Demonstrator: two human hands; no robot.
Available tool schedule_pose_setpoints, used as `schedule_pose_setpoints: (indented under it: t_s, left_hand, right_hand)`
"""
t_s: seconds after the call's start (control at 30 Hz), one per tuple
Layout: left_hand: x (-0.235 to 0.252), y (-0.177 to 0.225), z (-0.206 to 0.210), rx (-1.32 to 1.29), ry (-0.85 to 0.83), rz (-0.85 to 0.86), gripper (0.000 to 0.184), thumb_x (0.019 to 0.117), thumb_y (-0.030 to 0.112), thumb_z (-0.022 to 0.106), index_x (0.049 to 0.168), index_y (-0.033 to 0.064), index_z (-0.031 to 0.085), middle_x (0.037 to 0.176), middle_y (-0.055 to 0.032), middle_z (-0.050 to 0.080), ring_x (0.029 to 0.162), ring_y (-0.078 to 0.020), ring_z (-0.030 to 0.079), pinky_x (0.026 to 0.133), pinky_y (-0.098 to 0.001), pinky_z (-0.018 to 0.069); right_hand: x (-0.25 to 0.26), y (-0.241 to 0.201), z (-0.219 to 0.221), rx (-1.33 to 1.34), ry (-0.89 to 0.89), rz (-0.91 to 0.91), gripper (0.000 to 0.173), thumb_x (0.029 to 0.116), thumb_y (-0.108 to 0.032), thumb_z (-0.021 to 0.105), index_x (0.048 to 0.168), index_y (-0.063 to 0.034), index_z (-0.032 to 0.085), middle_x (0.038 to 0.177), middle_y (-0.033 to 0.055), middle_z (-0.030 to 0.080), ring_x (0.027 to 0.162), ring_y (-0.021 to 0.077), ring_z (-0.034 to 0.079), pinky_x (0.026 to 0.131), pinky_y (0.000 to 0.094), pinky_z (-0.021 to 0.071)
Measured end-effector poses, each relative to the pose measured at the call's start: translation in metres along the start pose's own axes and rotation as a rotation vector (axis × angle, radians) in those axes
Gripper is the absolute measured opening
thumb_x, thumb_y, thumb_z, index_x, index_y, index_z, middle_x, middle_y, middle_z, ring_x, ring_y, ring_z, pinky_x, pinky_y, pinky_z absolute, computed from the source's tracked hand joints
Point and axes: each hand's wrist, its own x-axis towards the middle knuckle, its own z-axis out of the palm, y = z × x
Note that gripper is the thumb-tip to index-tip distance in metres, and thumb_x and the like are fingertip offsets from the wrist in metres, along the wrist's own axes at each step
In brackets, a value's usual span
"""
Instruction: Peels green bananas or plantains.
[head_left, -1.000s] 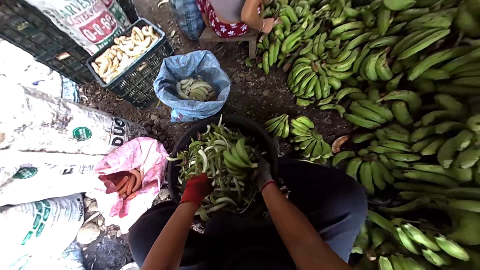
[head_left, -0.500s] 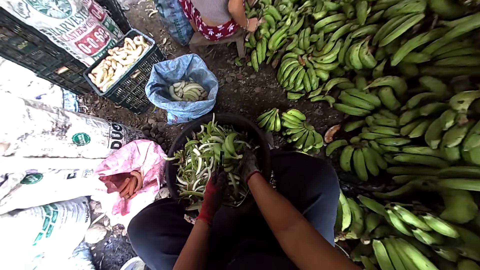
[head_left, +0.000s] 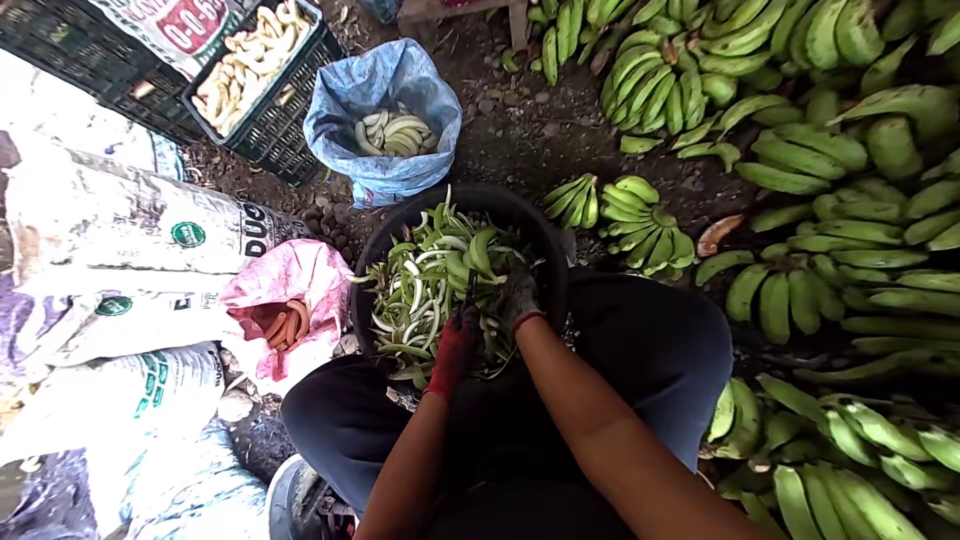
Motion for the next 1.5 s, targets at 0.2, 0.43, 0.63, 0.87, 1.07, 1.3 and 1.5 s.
schedule_pose_setpoints:
  t_s: [0.2,0.43,0.63,0.87,1.07,1.3,1.5]
  left_hand:
    - [-0.002,0.005,0.001,0.143,0.018,-0.020,0.045,0.1105,0.038,0.039,0.135,0.0039,0.056,0.096,-0.0112,0.067,0.080,-0.0201,0.066,0.076,-0.0416,0.0574]
    - [0.014,-0.006,0.008,0.106,0.013,-0.049,0.042,0.1106,0.034,0.041,0.130,0.0011,0.058,0.103,-0.0136,0.067,0.088,-0.0206,0.067,0.082,-0.0408,0.0578]
    - [0.019,-0.004,0.010,0.015,0.016,-0.074,0.040,0.1114,0.032,0.039,0.123,0.0006,0.060,0.090,-0.0101,0.065,0.075,-0.0176,0.064,0.071,-0.0373,0.0572]
    - [0.011,-0.020,0.022,-0.079,0.018,-0.035,0.039,0.1109,0.029,0.040,0.128,-0.0003,0.060,0.095,-0.0117,0.067,0.079,-0.0176,0.066,0.073,-0.0372,0.0586]
    - [0.022,-0.026,0.024,-0.156,-0.035,-0.085,0.039,0.1110,0.030,0.039,0.128,0.0002,0.057,0.091,-0.0108,0.064,0.073,-0.0187,0.064,0.068,-0.0379,0.0581]
    - [0.025,-0.016,0.025,-0.239,-0.068,-0.154,0.046,0.1114,0.043,0.036,0.117,0.0029,0.059,0.075,-0.0084,0.061,0.059,-0.0194,0.061,0.056,-0.0375,0.0566]
    - [0.024,-0.022,0.036,-0.337,-0.080,-0.170,0.043,0.1116,0.038,0.039,0.117,0.0009,0.060,0.077,-0.0086,0.062,0.059,-0.0170,0.060,0.055,-0.0344,0.0553]
  right_hand:
    - [-0.004,-0.002,-0.001,-0.221,-0.034,-0.040,0.048,0.1051,-0.010,0.048,0.152,-0.0037,0.042,0.148,0.0262,0.050,0.136,0.0438,0.049,0.110,0.0607,0.0407]
    - [0.022,0.010,0.021,-0.295,-0.016,-0.040,0.049,0.1048,-0.008,0.046,0.153,-0.0063,0.041,0.151,0.0226,0.047,0.138,0.0430,0.048,0.108,0.0611,0.0426]
    - [0.018,0.008,0.023,-0.371,-0.009,-0.105,0.049,0.1056,-0.010,0.048,0.153,-0.0011,0.038,0.151,0.0257,0.046,0.139,0.0418,0.047,0.112,0.0576,0.0404]
    - [0.027,0.002,0.019,0.191,0.058,0.084,0.041,0.1102,-0.030,0.040,0.143,-0.0111,0.054,0.139,0.0162,0.059,0.128,0.0330,0.055,0.106,0.0553,0.0446]
    - [0.014,-0.005,0.006,-0.253,-0.046,-0.019,0.047,0.1046,-0.013,0.052,0.150,-0.0043,0.044,0.148,0.0266,0.049,0.137,0.0444,0.048,0.109,0.0625,0.0410]
    - [0.031,0.000,0.019,0.273,0.097,0.092,0.041,0.1094,-0.029,0.043,0.144,-0.0091,0.053,0.142,0.0149,0.057,0.131,0.0276,0.054,0.110,0.0494,0.0429]
    - [0.031,-0.003,0.012,0.383,0.070,0.140,0.037,0.1090,-0.024,0.044,0.141,-0.0080,0.054,0.136,0.0135,0.058,0.123,0.0220,0.055,0.103,0.0413,0.0468]
